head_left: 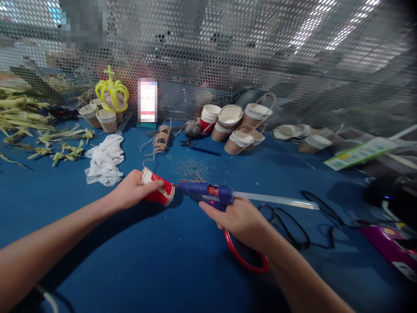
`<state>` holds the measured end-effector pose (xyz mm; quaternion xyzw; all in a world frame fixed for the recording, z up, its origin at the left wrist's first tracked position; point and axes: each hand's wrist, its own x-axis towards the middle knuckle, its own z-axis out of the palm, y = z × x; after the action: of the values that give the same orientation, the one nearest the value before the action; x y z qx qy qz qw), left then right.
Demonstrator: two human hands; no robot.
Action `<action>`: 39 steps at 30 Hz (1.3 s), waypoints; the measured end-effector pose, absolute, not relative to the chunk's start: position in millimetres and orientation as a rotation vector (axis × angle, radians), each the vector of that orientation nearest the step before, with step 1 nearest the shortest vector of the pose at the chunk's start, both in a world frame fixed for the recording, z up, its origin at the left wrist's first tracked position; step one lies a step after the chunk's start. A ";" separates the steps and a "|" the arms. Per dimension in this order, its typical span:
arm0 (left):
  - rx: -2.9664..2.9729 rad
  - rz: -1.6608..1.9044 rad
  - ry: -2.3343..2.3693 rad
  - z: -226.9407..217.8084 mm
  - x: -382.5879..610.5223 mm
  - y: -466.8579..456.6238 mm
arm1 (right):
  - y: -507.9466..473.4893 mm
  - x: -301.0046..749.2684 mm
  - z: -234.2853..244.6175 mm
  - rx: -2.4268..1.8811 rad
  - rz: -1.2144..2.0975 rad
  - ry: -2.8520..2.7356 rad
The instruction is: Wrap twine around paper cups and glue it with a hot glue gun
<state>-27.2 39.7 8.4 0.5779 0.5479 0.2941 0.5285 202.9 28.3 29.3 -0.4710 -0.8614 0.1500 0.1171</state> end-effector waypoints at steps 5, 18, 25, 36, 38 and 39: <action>1.353 0.703 1.312 7.2 -27.3 40.2 | 29.7 214.6 21.4 -0.896 -0.049 -2.783; 1.306 0.736 1.303 5.7 -26.5 39.9 | 24.0 222.7 15.2 -0.637 -0.872 -2.794; 1.315 0.729 1.334 6.6 -26.5 39.4 | 18.9 221.5 11.4 -0.674 -0.984 -2.742; 1.264 0.752 1.307 3.4 -26.9 40.2 | 12.9 215.7 26.1 -0.626 -1.094 -2.833; 1.242 0.750 1.304 3.2 -26.6 40.5 | 12.8 214.2 27.5 -0.636 -1.068 -2.826; 1.233 0.747 1.306 3.0 -26.5 40.6 | 12.7 213.6 28.3 -0.638 -1.050 -2.827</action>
<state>-26.5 40.6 3.0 0.5237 0.5548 0.3174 0.5632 213.6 12.7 28.3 -0.2071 -0.9167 -0.3405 0.0297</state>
